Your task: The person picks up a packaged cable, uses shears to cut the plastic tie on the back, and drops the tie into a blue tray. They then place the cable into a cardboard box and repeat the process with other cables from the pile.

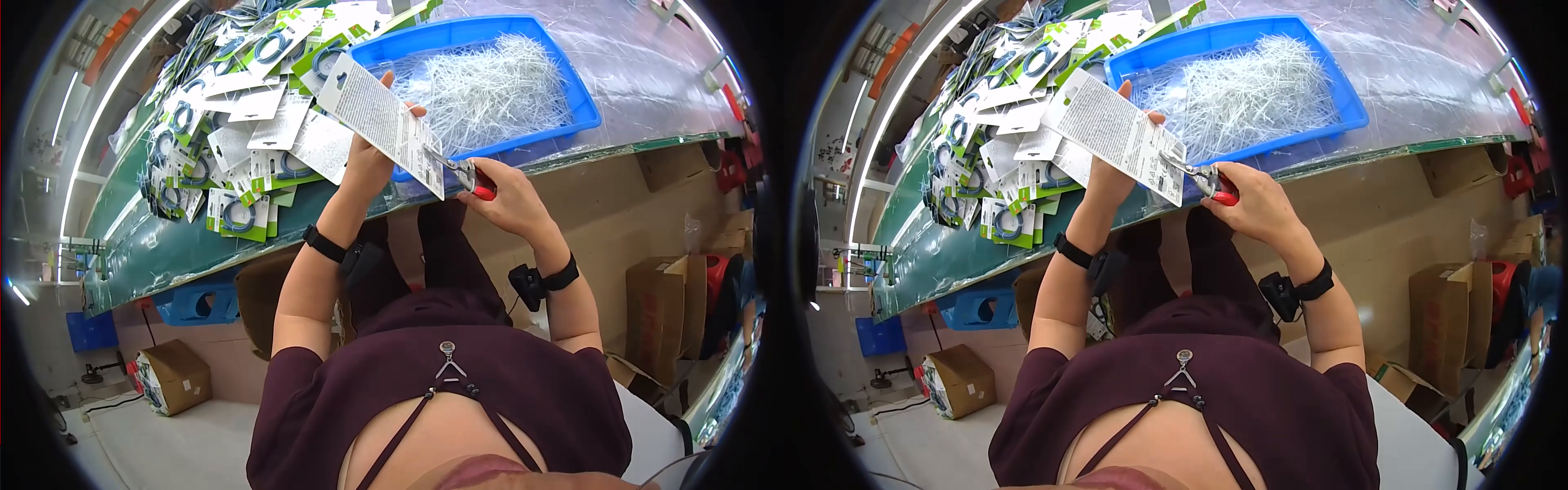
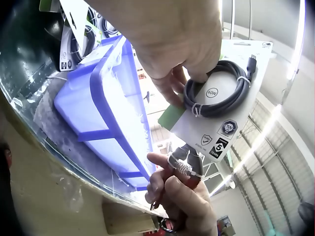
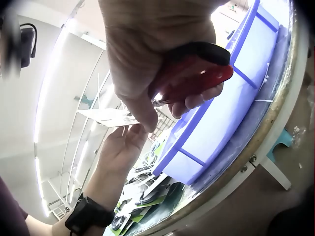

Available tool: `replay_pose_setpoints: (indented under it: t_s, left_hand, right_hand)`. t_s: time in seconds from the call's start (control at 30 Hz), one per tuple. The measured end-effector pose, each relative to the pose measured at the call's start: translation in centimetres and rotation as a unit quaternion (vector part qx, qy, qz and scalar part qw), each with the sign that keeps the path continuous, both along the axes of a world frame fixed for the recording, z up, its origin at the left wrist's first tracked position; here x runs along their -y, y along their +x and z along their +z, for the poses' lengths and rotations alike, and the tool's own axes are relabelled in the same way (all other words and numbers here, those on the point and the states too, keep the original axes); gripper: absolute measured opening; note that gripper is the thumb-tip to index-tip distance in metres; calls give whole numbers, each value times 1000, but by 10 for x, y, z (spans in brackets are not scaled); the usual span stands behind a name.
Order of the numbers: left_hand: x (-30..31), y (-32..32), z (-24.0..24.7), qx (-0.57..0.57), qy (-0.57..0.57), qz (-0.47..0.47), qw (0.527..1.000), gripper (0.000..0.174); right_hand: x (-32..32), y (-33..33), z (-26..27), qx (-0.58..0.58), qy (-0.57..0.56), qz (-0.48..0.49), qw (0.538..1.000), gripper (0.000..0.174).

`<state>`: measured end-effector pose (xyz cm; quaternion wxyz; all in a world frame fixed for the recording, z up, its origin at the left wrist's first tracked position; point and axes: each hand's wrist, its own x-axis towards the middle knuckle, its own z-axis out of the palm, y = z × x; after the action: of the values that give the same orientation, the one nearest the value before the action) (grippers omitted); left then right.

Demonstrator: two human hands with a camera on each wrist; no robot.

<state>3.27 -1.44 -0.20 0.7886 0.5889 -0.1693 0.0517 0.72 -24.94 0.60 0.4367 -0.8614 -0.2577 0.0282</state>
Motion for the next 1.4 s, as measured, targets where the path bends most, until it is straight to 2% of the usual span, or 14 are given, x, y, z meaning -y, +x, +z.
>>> replay_pose_setpoints:
  t_s: [0.1, 0.27, 0.4, 0.5, 0.53, 0.63, 0.8, 0.93, 1.03, 1.07, 1.2, 1.3, 1.4]
  left_hand:
    - [0, 4, -2, -34, -72, -7, 997, 73]
    - [0, 11, -8, -10, -77, -7, 997, 74]
    - [1, 11, -8, -3, -24, 4, 1000, 69]
    - [5, 8, -8, 33, 21, 5, 999, 68]
    - [6, 7, -8, 35, 21, 6, 999, 68]
    - [5, 5, -10, 35, 21, -11, 999, 68]
    - [6, 1, -13, 21, -6, -33, 999, 68]
    - [9, 1, -16, 29, 25, 3, 999, 67]
    - [9, 0, -14, -11, 10, 19, 1000, 67]
    - [8, -1, -13, -14, 10, 20, 1000, 67]
    - [2, -1, -6, -11, 38, 65, 997, 65]
    - [-1, 0, -6, -14, -6, 41, 999, 64]
    - [2, 4, -12, -14, -13, 29, 999, 65]
  right_hand:
    - [1, 5, -5, -9, 3, 6, 1000, 43]
    - [0, 9, -8, -75, -40, -11, 996, 39]
    - [-5, 9, -7, 15, -12, -28, 999, 46]
    - [-12, 12, -6, 149, -22, -61, 987, 50]
    - [-13, 12, -5, 151, -22, -60, 986, 50]
    - [-18, 12, 0, 112, -31, -60, 991, 51]
    - [-20, 12, -5, 135, -34, -75, 987, 50]
    - [-18, 16, 6, 82, -59, -51, 994, 48]
    - [-17, 21, 11, -58, -123, -49, 990, 46]
    - [-15, 19, 9, -60, -123, -48, 989, 46]
    - [-8, 13, -6, -34, -87, -38, 995, 46]
    - [-4, 0, -8, 113, -13, -4, 993, 47]
    - [-8, -4, -4, 88, -15, 6, 996, 48]
